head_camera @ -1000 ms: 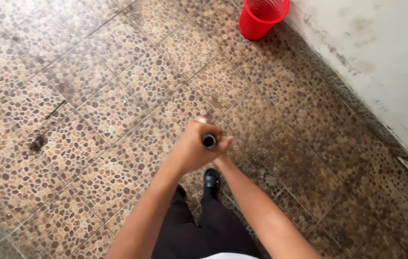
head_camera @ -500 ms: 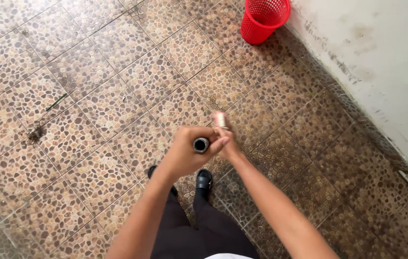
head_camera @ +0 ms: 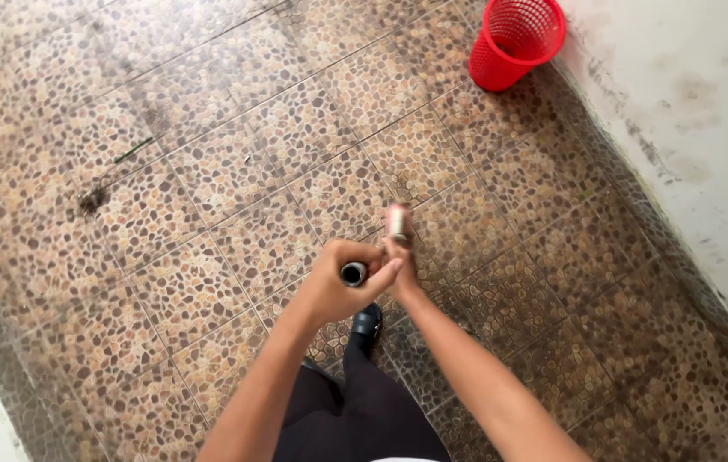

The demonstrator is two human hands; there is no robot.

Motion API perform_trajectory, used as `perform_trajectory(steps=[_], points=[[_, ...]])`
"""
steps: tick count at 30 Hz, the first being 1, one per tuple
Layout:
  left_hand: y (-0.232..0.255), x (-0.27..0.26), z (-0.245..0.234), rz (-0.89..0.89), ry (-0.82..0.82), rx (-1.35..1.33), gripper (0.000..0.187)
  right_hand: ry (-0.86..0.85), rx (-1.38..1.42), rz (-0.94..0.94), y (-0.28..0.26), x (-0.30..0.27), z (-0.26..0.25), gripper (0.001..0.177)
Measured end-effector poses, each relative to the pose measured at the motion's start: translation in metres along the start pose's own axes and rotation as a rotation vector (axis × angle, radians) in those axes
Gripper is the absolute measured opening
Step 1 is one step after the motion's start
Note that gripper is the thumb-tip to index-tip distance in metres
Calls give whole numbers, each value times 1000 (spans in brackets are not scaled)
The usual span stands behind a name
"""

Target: The person is assembling a broom by screwing a handle into a broom head.

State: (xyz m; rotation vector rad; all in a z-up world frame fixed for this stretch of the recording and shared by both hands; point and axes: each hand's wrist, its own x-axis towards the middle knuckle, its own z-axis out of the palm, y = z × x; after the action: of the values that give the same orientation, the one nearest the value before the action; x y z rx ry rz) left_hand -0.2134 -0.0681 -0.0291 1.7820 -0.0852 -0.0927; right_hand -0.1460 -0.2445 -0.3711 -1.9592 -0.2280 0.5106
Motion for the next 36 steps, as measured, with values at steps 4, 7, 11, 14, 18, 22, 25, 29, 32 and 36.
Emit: perform_trajectory(steps=[4, 7, 11, 14, 18, 22, 25, 29, 32, 36], points=[[13, -13, -15, 123, 103, 74, 44, -104, 122, -344, -72, -7, 30, 25], [26, -19, -34, -76, 123, 36, 30, -221, 118, -148, -161, -22, 38, 30], [19, -30, -60, 12, 341, 114, 35, -380, 87, 80, -237, -10, 31, 37], [8, -32, -58, -13, 343, 62, 31, -418, -100, 150, -221, -1, 24, 37], [-15, -39, -42, -76, 355, 0, 27, -284, -501, 25, -149, 20, 7, 24], [-33, -45, -18, -180, 396, -106, 27, -267, -582, 32, -116, 24, -11, 29], [-48, -47, -6, -185, 446, -143, 26, -187, -585, -89, -81, 33, -12, 35], [-49, -55, -10, -63, 511, -192, 24, -200, -491, -207, -64, 23, 12, 48], [-28, -67, -35, -74, 481, -153, 21, -259, -379, -101, -89, 7, 52, 40], [-17, -92, -66, 8, 541, 2, 32, -546, 262, 9, -53, 8, 131, 33]])
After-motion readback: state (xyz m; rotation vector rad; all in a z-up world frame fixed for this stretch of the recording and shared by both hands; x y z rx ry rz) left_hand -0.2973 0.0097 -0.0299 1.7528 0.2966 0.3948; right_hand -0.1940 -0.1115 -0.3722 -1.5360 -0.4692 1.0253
